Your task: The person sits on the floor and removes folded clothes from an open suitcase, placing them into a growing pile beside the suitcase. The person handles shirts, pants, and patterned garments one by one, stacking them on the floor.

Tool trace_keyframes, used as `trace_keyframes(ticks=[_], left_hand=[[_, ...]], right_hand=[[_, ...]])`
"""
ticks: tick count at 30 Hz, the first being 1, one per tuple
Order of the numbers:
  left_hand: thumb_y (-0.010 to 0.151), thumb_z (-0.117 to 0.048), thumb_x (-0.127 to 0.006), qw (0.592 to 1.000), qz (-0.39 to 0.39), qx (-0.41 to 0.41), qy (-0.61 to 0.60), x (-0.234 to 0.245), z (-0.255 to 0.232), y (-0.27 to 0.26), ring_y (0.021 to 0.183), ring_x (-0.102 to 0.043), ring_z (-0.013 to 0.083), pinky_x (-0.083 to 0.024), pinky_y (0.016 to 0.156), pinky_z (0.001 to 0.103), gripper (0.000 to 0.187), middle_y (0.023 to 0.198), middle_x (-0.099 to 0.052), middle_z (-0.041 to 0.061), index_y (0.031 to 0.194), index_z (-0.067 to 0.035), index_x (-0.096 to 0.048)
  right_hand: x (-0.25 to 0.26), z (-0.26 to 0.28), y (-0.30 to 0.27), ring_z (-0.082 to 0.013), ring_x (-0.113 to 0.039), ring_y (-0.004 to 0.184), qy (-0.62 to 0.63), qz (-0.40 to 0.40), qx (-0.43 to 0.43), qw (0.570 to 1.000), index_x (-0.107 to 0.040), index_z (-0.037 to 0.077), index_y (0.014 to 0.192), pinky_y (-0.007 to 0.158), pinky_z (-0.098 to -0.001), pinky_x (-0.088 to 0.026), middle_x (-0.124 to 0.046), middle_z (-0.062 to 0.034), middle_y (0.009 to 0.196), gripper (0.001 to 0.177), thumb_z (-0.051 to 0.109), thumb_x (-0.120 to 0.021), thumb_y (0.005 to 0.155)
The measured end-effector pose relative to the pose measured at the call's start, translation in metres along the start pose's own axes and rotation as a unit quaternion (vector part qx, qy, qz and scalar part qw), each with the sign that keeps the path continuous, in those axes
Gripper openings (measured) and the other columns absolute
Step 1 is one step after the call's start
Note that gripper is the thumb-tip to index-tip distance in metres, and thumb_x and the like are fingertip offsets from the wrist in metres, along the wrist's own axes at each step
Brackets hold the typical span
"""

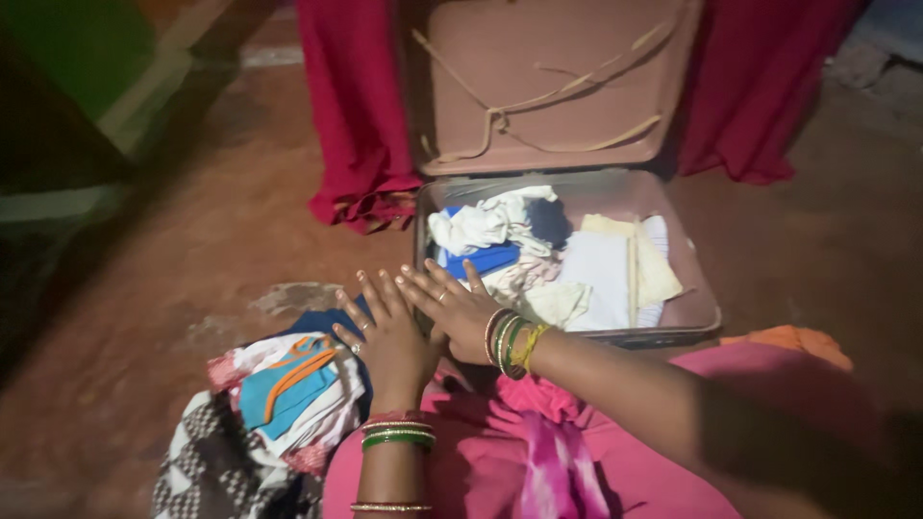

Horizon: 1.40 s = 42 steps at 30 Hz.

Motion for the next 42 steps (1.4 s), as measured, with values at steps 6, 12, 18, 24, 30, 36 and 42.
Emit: trace_keyframes(ticks=[6,12,18,24,30,36,42], left_hand=[[0.077,-0.061,-0.072,0.999,0.021,-0.026,-0.017,-0.013,-0.047,0.006,0.154,0.011,0.0459,-0.004,0.118,0.069,0.116,0.17,-0.001,0.013,0.161,-0.01,-0.01],[0.08,-0.054,-0.07,0.998,0.015,-0.062,-0.004,-0.038,-0.089,0.017,0.155,0.008,0.0445,-0.005,0.12,0.067,0.108,0.171,-0.004,0.014,0.162,-0.01,-0.014],[0.081,-0.06,-0.068,0.995,0.062,-0.074,-0.023,-0.059,-0.12,0.026,0.154,0.007,0.0445,-0.002,0.12,0.067,0.108,0.17,-0.002,0.015,0.162,-0.012,-0.014],[0.083,-0.064,-0.065,0.991,0.075,-0.105,-0.019,-0.078,-0.146,0.042,0.154,0.005,0.0481,-0.003,0.118,0.068,0.107,0.169,-0.006,0.017,0.161,-0.012,-0.015],[0.084,-0.062,-0.063,0.989,0.075,-0.126,-0.011,-0.099,-0.168,0.07,0.154,0.002,0.0462,-0.005,0.12,0.065,0.103,0.169,-0.009,0.017,0.162,-0.013,-0.016],[0.088,-0.059,-0.056,0.981,0.129,-0.144,0.011,-0.12,-0.173,0.095,0.156,0.005,0.0395,-0.004,0.121,0.062,0.099,0.17,-0.004,0.015,0.162,-0.01,-0.012],[0.089,-0.045,-0.05,0.98,0.101,-0.17,0.018,-0.144,-0.175,0.112,0.156,0.001,0.0391,-0.004,0.121,0.059,0.089,0.17,-0.008,0.016,0.161,-0.006,-0.016]], right_hand=[[0.01,-0.038,-0.027,-0.0301,-0.002,0.159,-0.044,0.017,-0.03,0.998,-0.013,0.017,0.163,0.115,-0.0742,-0.007,-0.009,-0.0046,0.172,0.101,0.01,-0.066,0.077],[0.012,-0.075,-0.05,-0.0277,-0.006,0.157,0.004,-0.019,-0.076,0.997,-0.014,0.019,0.162,0.119,-0.073,-0.007,-0.015,-0.0031,0.17,0.102,0.013,-0.071,0.077],[0.006,-0.114,-0.062,-0.0279,-0.002,0.157,0.001,0.016,-0.103,0.994,-0.014,0.022,0.16,0.116,-0.0762,-0.004,-0.014,0.0009,0.169,0.1,0.015,-0.072,0.078],[-0.002,-0.151,-0.069,-0.0296,-0.001,0.158,-0.035,0.033,-0.118,0.992,-0.01,0.021,0.163,0.115,-0.0764,-0.005,-0.012,0.0009,0.171,0.107,0.006,-0.068,0.075],[-0.011,-0.185,-0.062,-0.0325,-0.006,0.157,-0.007,-0.022,-0.136,0.99,-0.009,0.02,0.163,0.114,-0.0768,-0.009,-0.012,-0.0004,0.171,0.107,0.009,-0.069,0.075],[-0.03,-0.212,-0.055,-0.037,-0.007,0.156,0.0,-0.03,-0.166,0.986,-0.014,0.023,0.162,0.115,-0.0755,-0.01,-0.009,-0.0071,0.17,0.107,0.013,-0.072,0.072],[-0.057,-0.237,-0.039,-0.0408,-0.004,0.157,0.073,-0.079,-0.178,0.978,-0.019,0.025,0.162,0.113,-0.0765,-0.007,-0.007,-0.0096,0.172,0.085,0.021,-0.063,0.089]])
Point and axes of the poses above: each hand's wrist, its own y-axis towards the middle knuckle, its own x-axis out of the back of the hand, z = x × y, the point moved 1 cm from there along y, towards the middle knuckle
